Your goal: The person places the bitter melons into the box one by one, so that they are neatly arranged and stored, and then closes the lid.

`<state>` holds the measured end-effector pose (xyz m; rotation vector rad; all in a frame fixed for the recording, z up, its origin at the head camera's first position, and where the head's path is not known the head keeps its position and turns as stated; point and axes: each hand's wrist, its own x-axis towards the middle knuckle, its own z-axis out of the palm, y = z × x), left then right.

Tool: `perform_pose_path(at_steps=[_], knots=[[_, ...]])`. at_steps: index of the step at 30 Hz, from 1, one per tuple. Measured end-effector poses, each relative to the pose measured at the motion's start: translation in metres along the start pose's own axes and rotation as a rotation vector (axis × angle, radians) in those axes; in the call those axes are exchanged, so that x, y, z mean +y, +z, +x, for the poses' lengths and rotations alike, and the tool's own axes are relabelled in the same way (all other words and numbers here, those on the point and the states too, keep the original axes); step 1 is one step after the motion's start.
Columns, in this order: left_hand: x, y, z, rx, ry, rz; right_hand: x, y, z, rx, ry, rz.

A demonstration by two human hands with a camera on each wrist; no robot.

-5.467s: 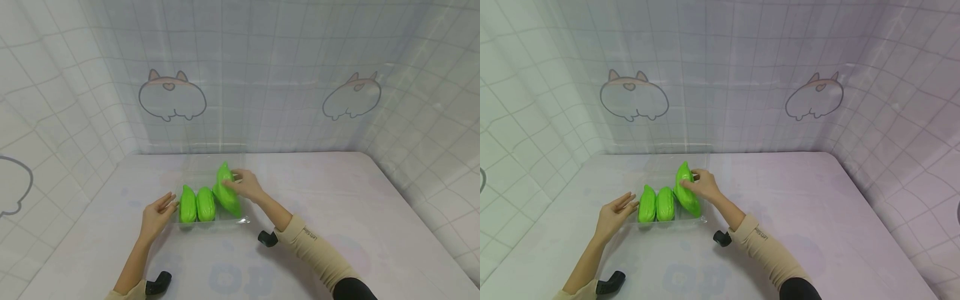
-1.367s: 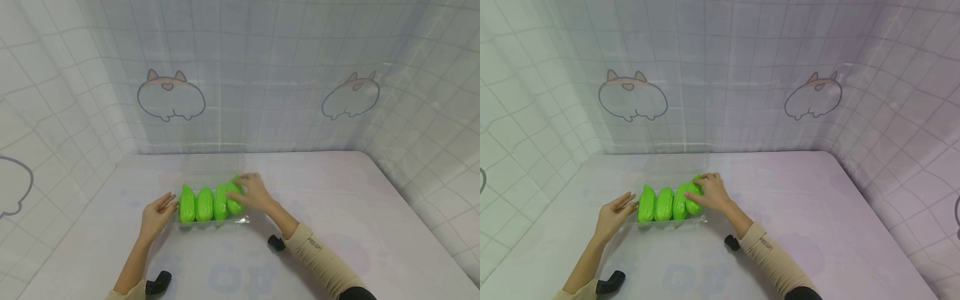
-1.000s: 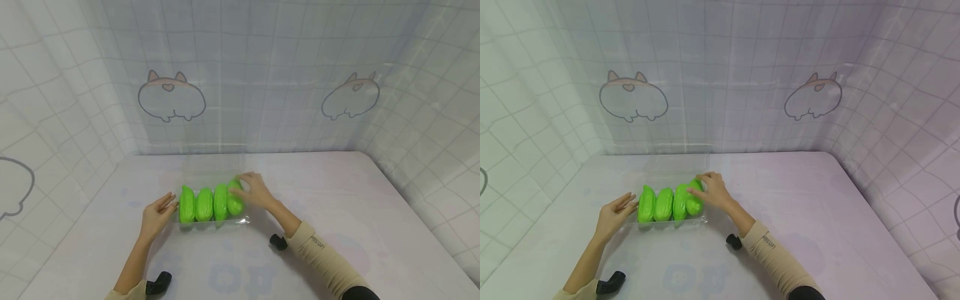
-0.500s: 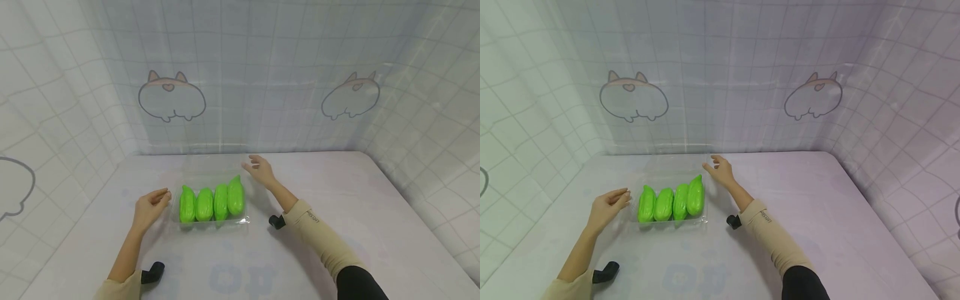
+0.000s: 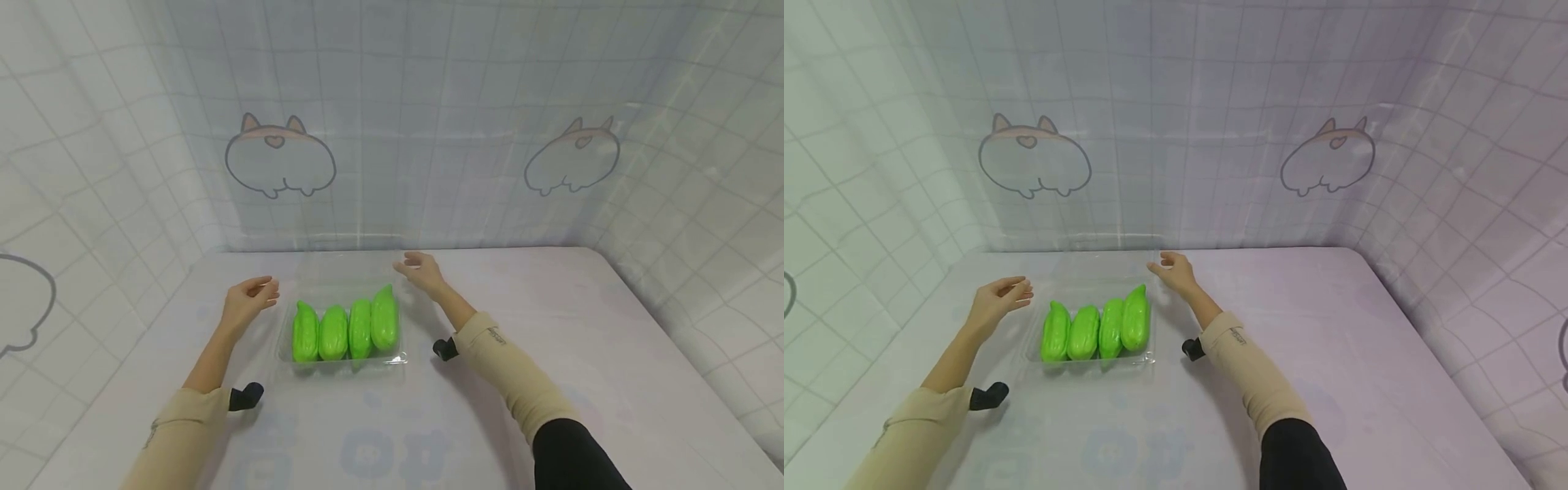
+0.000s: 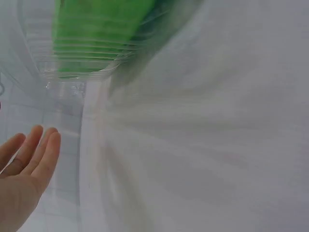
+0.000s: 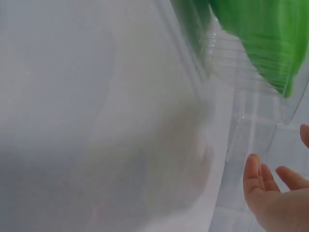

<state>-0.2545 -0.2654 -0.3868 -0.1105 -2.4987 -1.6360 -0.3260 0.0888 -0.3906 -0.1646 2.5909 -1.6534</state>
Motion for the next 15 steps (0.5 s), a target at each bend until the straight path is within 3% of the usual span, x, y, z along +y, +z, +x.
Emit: perform_pose_path(at_steps=[6,15], knots=[[-0.001,0.005,0.022,-0.14,-0.102,-0.064,0.003,0.004,0.005,-0.036,0.032,0.021],[-0.002,0.014,0.036,-0.273,-0.148,-0.155,0.001,0.007,0.011,-0.131,0.126,0.114]])
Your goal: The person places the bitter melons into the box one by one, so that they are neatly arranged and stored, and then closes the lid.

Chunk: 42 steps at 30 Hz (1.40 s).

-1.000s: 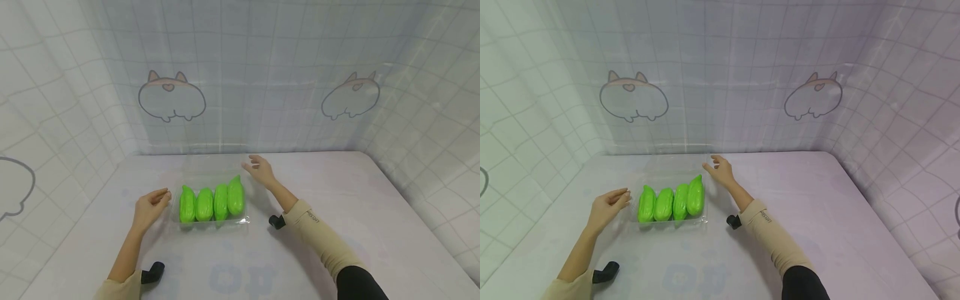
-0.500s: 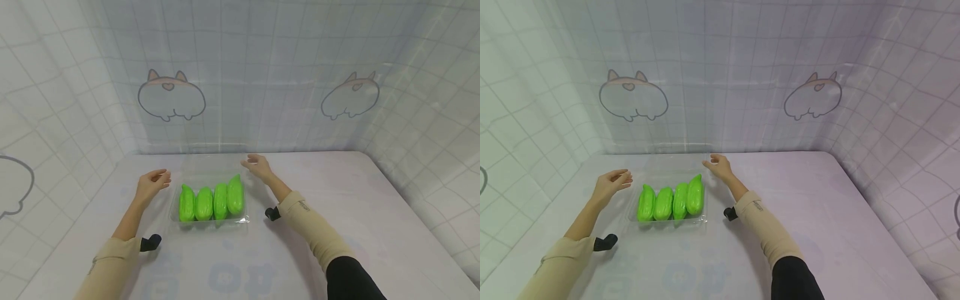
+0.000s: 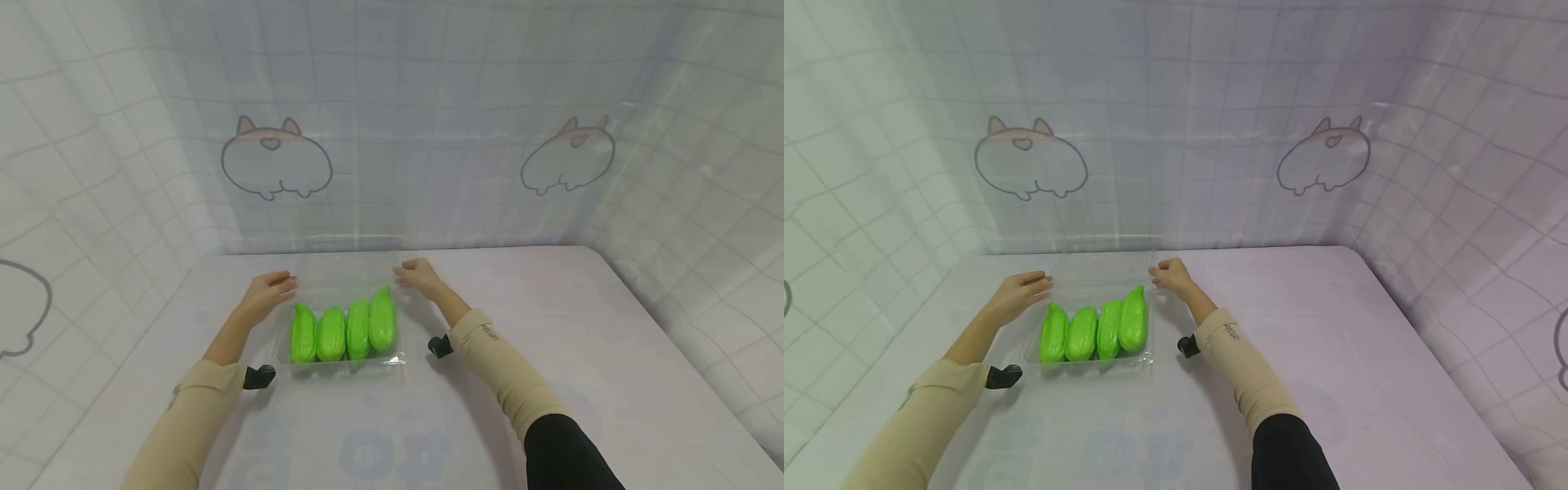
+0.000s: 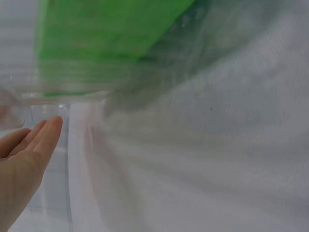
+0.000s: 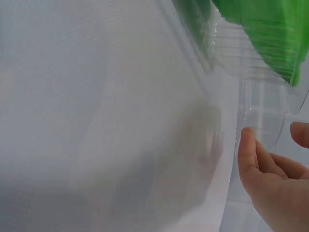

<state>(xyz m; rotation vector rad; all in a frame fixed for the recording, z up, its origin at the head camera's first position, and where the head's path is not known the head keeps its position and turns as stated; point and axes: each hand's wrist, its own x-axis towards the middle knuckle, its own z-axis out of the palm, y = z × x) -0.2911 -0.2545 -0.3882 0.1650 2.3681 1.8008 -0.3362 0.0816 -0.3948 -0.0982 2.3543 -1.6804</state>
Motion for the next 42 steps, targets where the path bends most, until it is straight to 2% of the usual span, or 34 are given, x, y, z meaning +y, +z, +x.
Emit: perform_pose_path(at_steps=[4,7,10,13,18,24,30,36,42], knots=[[-0.001,0.001,0.001,-0.005,-0.013,0.038,0.001,0.0,0.0,-0.054,0.032,0.025],[-0.001,0.001,0.002,0.014,-0.031,0.067,0.002,0.0,-0.001,-0.077,0.03,0.043],[0.0,0.001,0.002,0.02,-0.046,0.062,0.002,0.0,-0.002,-0.07,0.025,0.053],[0.001,0.001,0.003,0.019,-0.062,0.016,0.001,-0.001,-0.004,-0.048,0.02,0.061],[0.008,0.003,0.0,0.01,-0.062,-0.02,0.0,-0.002,-0.01,-0.009,0.0,0.115],[0.016,-0.003,-0.003,-0.027,-0.022,-0.112,-0.002,-0.006,-0.013,0.028,-0.103,0.133],[0.023,-0.003,-0.005,-0.039,-0.029,-0.19,-0.003,-0.007,-0.014,0.047,-0.174,0.111],[0.033,-0.003,-0.01,-0.028,-0.019,-0.228,-0.009,-0.006,-0.017,0.071,-0.228,0.134],[0.043,-0.004,-0.016,-0.049,-0.021,-0.249,-0.023,-0.01,-0.022,0.099,-0.339,0.195]])
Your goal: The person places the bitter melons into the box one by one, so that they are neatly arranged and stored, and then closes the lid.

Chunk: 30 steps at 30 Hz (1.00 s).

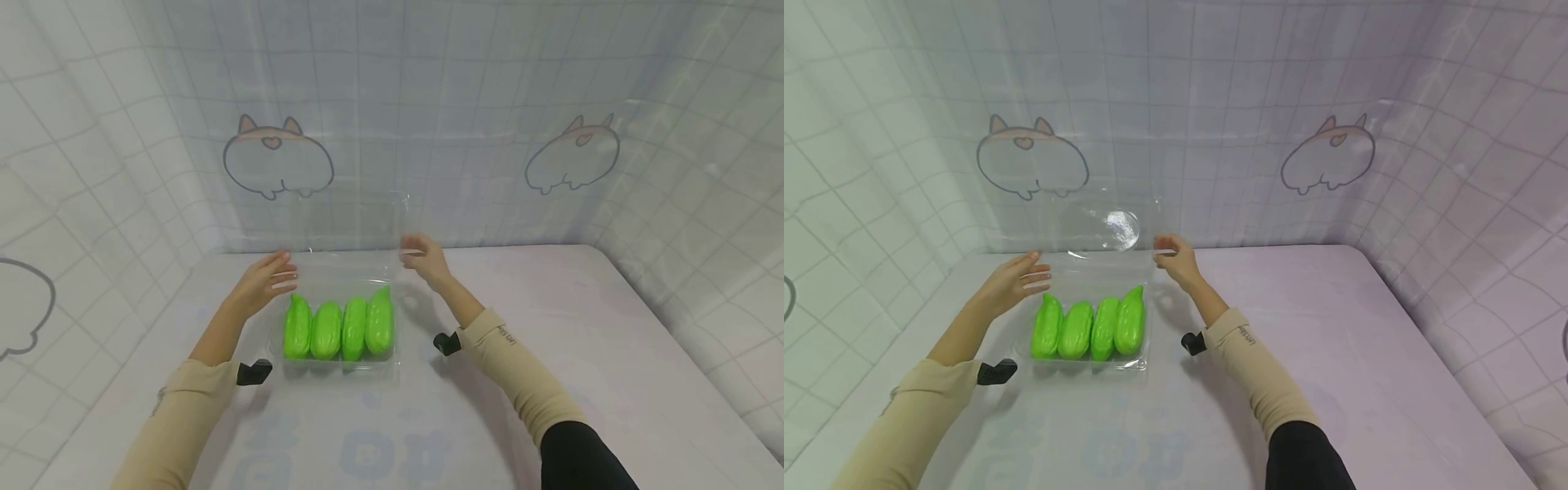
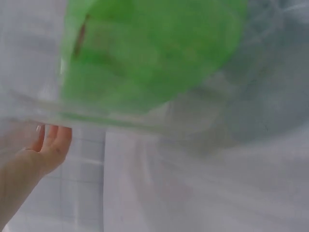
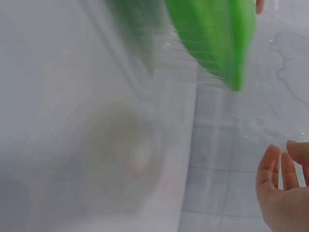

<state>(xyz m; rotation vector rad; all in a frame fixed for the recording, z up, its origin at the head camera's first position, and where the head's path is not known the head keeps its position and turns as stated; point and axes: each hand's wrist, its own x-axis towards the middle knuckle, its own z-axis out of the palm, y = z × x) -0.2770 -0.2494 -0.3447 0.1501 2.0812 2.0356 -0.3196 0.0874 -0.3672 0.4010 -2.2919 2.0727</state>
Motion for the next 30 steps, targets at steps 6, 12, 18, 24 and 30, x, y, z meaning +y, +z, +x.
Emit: perform_pose_path(at_steps=[6,12,18,24,30], knots=[[0.001,0.002,-0.004,-0.08,0.006,0.014,-0.008,-0.001,-0.001,0.015,-0.112,0.006],[-0.004,0.0,-0.008,-0.142,0.008,0.039,-0.031,0.002,-0.015,0.039,-0.209,-0.081],[-0.002,-0.001,-0.016,-0.132,0.046,0.022,-0.039,-0.004,-0.025,-0.015,-0.252,-0.154],[0.011,0.006,-0.028,-0.089,0.109,0.001,-0.031,-0.021,-0.026,-0.078,-0.224,-0.186],[0.018,0.012,-0.045,-0.054,0.202,0.005,-0.043,-0.028,-0.044,-0.121,-0.247,-0.168]])
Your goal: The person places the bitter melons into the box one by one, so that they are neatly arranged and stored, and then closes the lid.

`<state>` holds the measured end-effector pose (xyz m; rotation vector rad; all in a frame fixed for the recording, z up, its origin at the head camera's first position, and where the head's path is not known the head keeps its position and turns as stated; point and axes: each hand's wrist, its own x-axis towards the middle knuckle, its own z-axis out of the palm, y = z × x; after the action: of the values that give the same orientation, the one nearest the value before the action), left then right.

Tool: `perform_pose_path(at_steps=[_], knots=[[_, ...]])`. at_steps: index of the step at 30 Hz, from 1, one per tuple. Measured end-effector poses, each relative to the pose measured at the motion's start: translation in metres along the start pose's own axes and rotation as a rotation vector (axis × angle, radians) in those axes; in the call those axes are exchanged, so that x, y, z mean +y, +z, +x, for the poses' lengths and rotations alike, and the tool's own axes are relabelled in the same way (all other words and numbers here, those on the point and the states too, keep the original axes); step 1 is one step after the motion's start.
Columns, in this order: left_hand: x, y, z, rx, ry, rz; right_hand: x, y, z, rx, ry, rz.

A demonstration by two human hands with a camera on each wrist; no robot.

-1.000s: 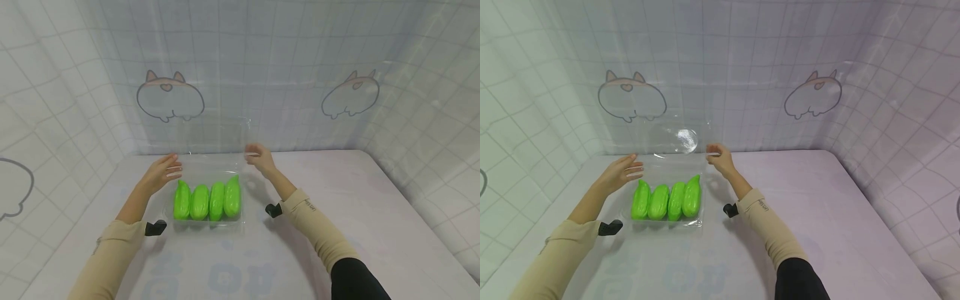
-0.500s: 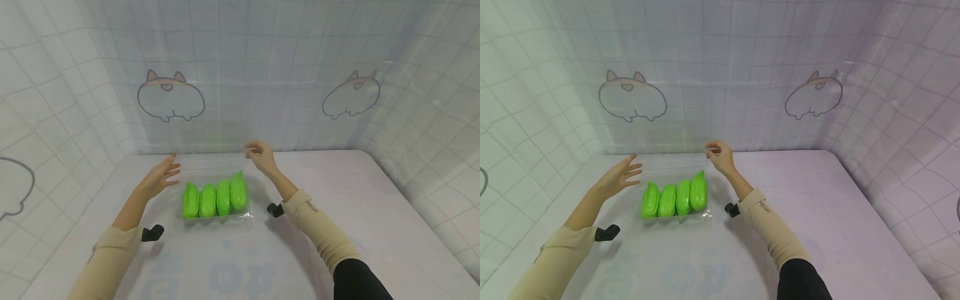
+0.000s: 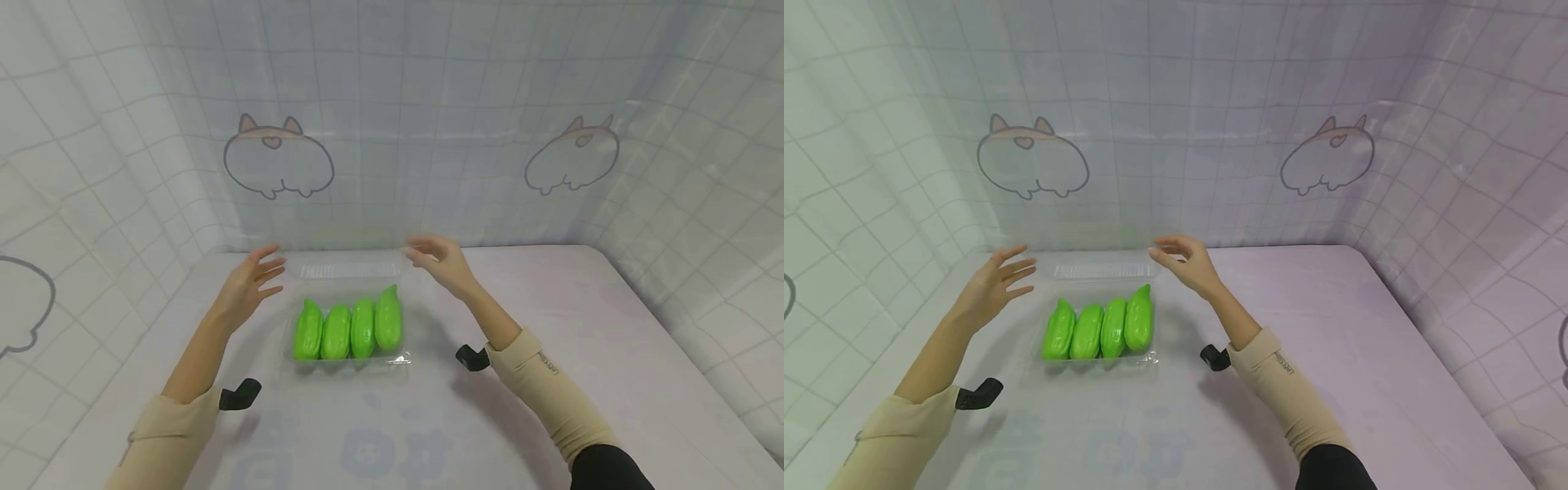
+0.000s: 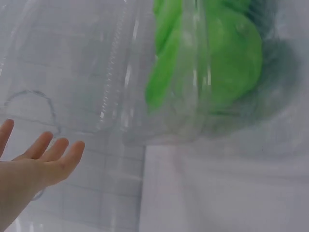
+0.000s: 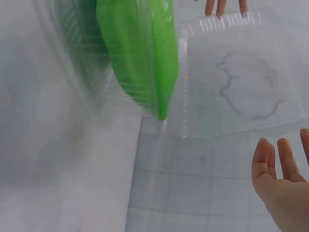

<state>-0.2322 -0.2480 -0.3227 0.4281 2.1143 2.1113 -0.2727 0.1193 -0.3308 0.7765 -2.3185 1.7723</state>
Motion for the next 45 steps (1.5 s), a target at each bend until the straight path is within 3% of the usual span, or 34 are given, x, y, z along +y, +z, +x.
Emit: perform_pose_path(at_steps=[7,12,16,21,23,27,30,38,45], knots=[[-0.006,0.004,-0.026,0.006,0.165,0.001,-0.018,-0.003,-0.024,-0.052,0.025,-0.032],[-0.01,0.01,-0.042,0.022,0.206,0.053,-0.019,0.0,-0.037,-0.112,0.033,-0.011],[-0.016,0.012,-0.053,0.071,0.194,0.264,-0.014,0.004,-0.046,-0.143,0.038,-0.025],[-0.024,0.019,-0.066,0.111,0.081,0.598,-0.011,0.009,-0.06,-0.186,0.013,-0.07],[-0.027,0.023,-0.071,0.108,0.06,0.663,-0.009,0.011,-0.065,-0.203,-0.006,-0.08],[-0.036,0.027,-0.079,0.107,0.103,0.759,-0.002,0.018,-0.075,-0.217,-0.02,-0.094],[-0.042,0.027,-0.084,0.1,0.123,0.777,0.004,0.024,-0.081,-0.202,-0.006,-0.092],[-0.06,0.028,-0.092,0.101,0.106,0.78,0.017,0.036,-0.095,-0.155,0.049,-0.117],[-0.061,0.032,-0.095,0.115,0.113,0.781,0.021,0.042,-0.104,-0.117,0.117,-0.123]])
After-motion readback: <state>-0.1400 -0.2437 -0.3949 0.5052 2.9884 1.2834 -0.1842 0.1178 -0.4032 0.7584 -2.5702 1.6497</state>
